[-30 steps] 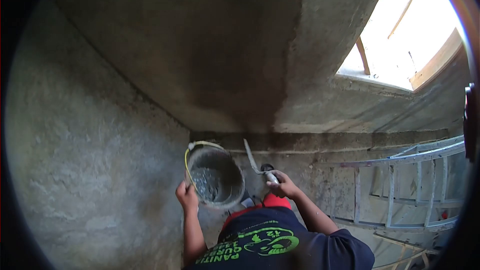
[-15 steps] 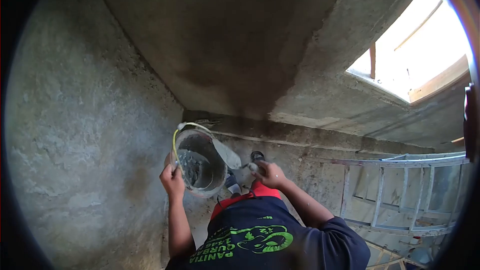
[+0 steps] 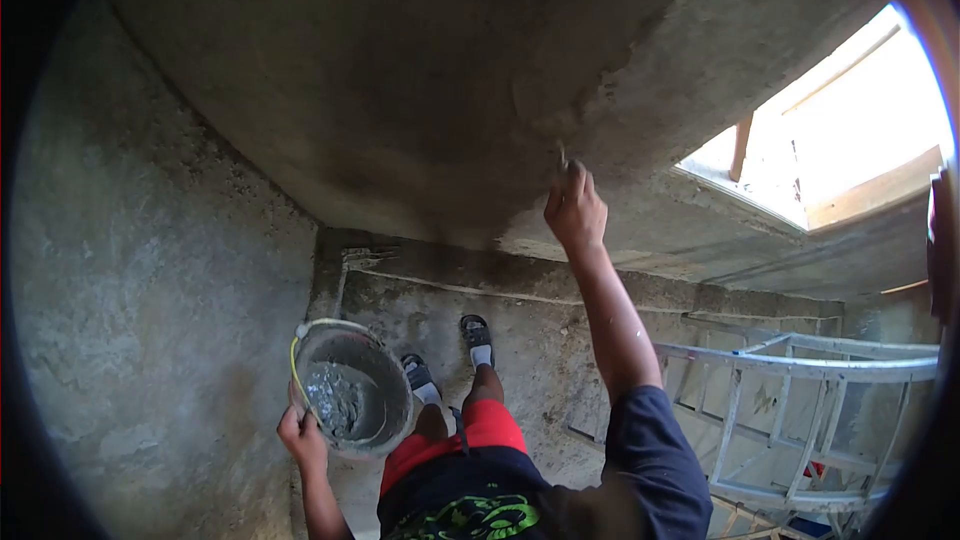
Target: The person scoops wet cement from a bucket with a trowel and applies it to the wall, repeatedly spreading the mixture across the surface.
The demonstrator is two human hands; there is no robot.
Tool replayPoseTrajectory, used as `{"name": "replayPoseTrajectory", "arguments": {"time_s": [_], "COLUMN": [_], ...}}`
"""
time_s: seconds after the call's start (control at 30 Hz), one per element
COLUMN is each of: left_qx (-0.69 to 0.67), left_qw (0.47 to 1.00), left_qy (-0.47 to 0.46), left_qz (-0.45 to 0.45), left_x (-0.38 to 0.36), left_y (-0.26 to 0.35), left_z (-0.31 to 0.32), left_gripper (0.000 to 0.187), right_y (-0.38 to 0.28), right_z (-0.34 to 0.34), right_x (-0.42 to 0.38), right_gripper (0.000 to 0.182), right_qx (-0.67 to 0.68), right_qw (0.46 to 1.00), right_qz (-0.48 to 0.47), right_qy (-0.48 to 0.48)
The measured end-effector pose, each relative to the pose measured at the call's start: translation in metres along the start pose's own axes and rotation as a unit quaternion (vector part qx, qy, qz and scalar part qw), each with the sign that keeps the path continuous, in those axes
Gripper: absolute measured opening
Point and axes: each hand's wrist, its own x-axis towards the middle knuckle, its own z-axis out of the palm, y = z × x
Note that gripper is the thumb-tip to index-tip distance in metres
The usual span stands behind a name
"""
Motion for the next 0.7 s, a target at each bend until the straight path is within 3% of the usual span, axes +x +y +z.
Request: {"name": "replayPoseTrajectory", "arguments": {"time_s": [0.1,0.17,0.23,0.33,0.37,0.47,0.6,0.7], "left_qx": [-0.025,-0.042,-0.064,-0.119,-0.121,-0.138,-0.128,-0.087], "left_qw": [0.999,0.998,0.994,0.988,0.989,0.988,0.989,0.991], "left_qy": [-0.023,-0.012,-0.038,-0.027,-0.026,-0.026,-0.046,-0.094], "left_qz": [-0.028,-0.052,-0.074,-0.091,-0.083,-0.063,-0.054,-0.039], "left_x": [-0.009,-0.012,-0.01,-0.015,-0.017,-0.015,-0.007,-0.006], "left_y": [-0.013,-0.012,0.003,0.005,0.013,0.026,0.03,0.03], "left_z": [0.0,0.008,0.012,0.026,0.031,0.041,0.047,0.045], "left_gripper": [0.024,0.025,0.025,0.024,0.024,0.025,0.028,0.025], "right_y": [0.013,0.031,0.051,0.048,0.049,0.028,-0.002,-0.004], "right_z": [0.043,0.074,0.092,0.069,0.057,0.008,-0.025,-0.014], "right_x": [-0.046,-0.092,-0.137,-0.164,-0.165,-0.132,-0.036,0.0], "right_gripper": [0.048,0.048,0.048,0.047,0.047,0.044,0.041,0.039], "right_qx": [-0.067,-0.148,-0.128,-0.078,-0.077,0.079,0.112,0.077], "right_qw": [0.994,0.957,0.945,0.933,0.936,0.983,0.994,0.996], "right_qz": [0.042,0.046,0.045,0.045,0.047,0.006,0.018,0.036], "right_qy": [-0.075,-0.244,-0.297,-0.347,-0.34,-0.164,0.002,0.025]}}
